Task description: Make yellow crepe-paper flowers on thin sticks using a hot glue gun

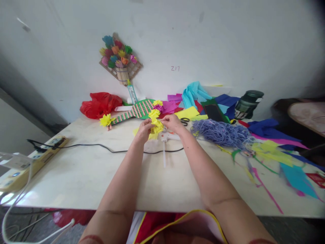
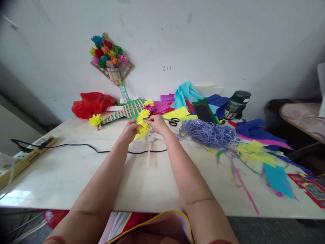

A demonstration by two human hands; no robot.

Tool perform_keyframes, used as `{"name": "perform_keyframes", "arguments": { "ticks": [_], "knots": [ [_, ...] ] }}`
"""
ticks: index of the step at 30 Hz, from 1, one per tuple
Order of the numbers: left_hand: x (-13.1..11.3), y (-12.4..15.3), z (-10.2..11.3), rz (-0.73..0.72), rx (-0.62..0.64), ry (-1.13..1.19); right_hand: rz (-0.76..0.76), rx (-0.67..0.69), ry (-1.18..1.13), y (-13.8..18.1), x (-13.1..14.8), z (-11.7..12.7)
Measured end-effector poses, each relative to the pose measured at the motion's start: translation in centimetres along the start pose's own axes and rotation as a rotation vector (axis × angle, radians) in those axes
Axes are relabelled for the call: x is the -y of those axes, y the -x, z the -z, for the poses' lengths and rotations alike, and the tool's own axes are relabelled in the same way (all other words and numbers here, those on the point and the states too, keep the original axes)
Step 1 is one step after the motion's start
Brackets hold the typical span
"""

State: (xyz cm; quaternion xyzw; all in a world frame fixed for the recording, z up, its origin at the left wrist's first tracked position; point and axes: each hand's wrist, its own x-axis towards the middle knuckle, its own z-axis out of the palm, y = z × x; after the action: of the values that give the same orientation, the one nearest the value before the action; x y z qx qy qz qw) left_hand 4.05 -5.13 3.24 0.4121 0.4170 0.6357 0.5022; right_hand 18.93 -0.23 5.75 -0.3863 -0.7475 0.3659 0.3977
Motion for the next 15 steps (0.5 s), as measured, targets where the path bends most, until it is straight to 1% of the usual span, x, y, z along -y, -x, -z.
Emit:
{"name": "perform_keyframes", "arguments": {
  "ticks": [8,15],
  "knots": [
    [-0.06,0.24,-0.22,0.031,0.015,0.004,-0.147,0.071,-0.197,0.8,1.14,0.78],
    [-0.17,0.23,-0.41,0.058,0.028,0.04,-0.196,0.081,-0.207,0.55,0.19,0.98]
  ]
}}
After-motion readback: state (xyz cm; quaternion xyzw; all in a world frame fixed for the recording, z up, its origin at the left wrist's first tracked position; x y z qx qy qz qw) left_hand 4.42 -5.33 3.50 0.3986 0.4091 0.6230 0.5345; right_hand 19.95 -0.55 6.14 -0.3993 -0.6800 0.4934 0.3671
